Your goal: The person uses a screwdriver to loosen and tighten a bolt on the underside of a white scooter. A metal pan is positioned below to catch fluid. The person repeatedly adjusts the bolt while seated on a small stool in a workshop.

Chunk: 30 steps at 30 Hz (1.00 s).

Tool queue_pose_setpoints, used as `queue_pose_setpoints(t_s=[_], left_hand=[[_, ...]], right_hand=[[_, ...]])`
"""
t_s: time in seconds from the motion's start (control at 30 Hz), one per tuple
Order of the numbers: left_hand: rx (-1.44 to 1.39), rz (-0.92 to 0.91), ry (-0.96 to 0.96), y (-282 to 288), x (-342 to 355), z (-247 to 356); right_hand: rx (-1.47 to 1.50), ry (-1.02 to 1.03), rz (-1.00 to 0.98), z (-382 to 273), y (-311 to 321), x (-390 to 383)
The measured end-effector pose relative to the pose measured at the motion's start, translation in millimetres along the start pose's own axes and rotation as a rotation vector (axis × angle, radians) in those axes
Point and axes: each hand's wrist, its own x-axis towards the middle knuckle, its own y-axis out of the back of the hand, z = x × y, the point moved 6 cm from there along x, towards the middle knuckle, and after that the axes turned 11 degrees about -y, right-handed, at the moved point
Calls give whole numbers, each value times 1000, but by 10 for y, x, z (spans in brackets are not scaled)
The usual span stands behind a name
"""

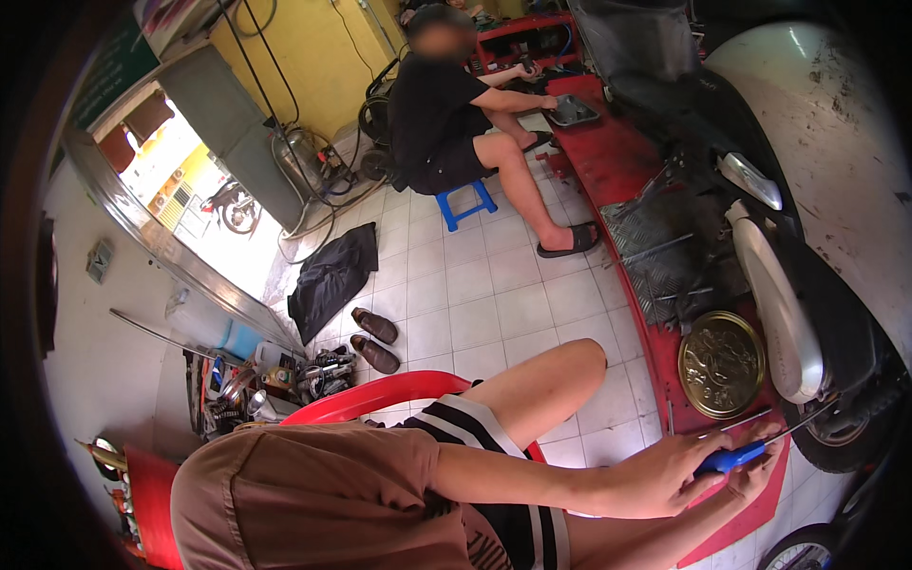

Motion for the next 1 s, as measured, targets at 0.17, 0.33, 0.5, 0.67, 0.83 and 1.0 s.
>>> queue_pose_setpoints(t_s=[0.17, 0.33, 0.5, 0.67, 0.83, 1.0], left_hand=[[38, -100, 140, -12, -34, 16], [212, 115, -204, -89, -70, 14], [1, -85, 51, -92, -69, 14], [-3, -123, 84, -51, -104, 7], [161, -115, -124, -187, 43, 21], [4, -180, 277, -173, -8, -244]], right_hand=[[2, 57, 55, 137, 69, 30], [-31, 94, 64, -55, 37, 1], [15, 15, 44, 12, -30, 12], [-44, 24, 75, 38, -94, -4], [-58, 33, 100, -36, 3, 5], [-61, -159, 16, -115, -332, 134]])
